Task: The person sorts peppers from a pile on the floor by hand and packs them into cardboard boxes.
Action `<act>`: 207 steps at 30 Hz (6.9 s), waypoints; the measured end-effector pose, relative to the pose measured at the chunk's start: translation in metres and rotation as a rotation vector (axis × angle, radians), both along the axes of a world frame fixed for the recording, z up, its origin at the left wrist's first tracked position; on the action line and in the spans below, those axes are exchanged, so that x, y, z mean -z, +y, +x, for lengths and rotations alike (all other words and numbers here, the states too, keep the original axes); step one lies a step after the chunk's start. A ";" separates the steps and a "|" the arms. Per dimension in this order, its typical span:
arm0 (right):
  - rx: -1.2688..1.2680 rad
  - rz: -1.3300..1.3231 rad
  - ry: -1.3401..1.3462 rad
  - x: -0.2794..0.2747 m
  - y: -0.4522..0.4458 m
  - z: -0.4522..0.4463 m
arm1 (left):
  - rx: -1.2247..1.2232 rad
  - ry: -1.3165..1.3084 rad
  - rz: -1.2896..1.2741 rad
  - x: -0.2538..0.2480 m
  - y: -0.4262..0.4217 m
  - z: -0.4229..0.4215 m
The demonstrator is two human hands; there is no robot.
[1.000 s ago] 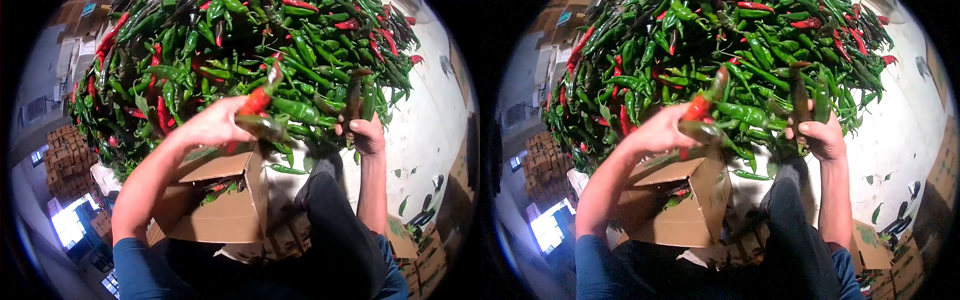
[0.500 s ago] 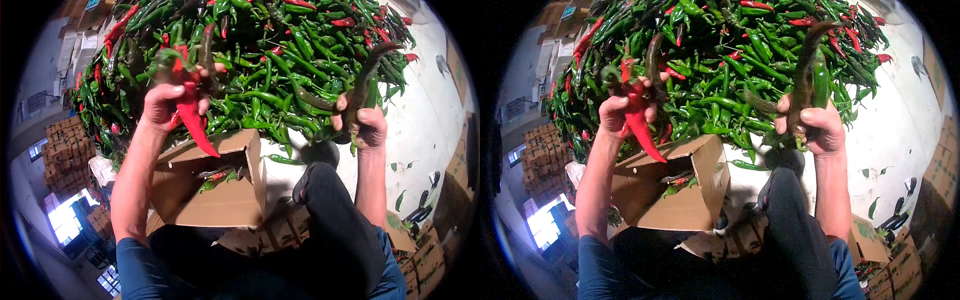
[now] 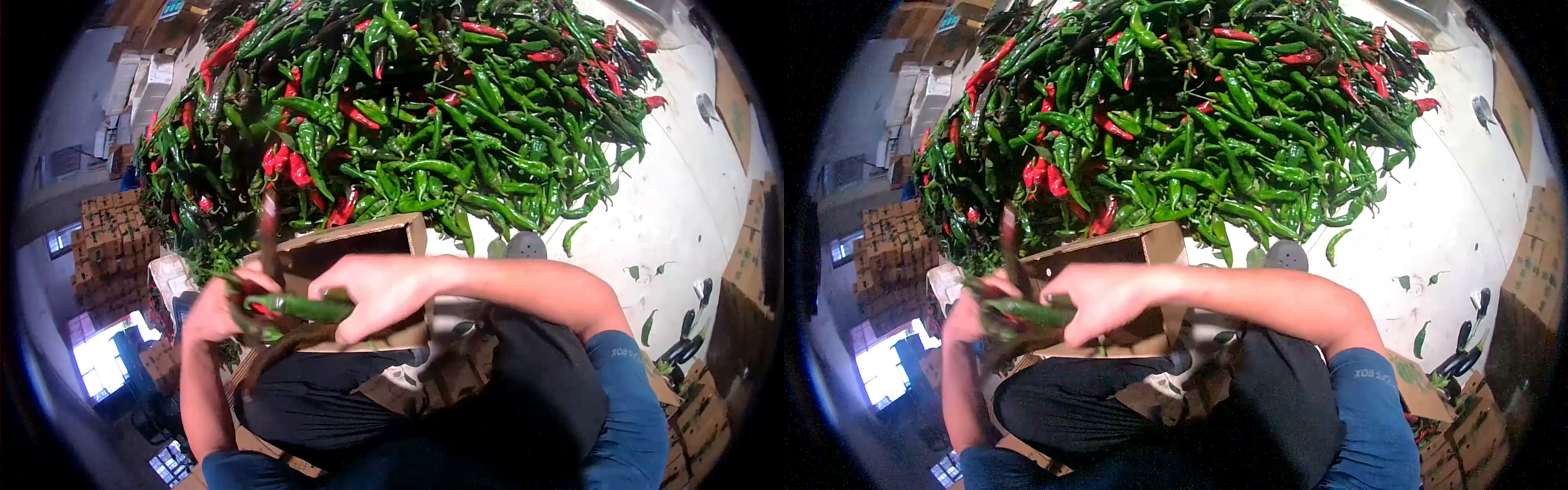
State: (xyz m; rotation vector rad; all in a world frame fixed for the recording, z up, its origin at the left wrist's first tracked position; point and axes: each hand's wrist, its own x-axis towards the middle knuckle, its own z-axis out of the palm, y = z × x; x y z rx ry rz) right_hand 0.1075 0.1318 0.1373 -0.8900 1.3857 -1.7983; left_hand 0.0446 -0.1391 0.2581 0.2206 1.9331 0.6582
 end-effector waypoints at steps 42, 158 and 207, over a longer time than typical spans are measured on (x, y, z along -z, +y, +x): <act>0.927 1.212 0.276 0.253 0.152 0.049 | 0.192 0.183 -0.003 0.085 0.033 0.009; 0.902 0.930 0.411 0.034 0.074 -0.039 | 0.454 0.397 0.237 -0.030 0.041 0.083; 0.530 0.334 0.955 0.042 0.006 0.037 | 0.690 0.192 0.379 -0.017 0.094 0.060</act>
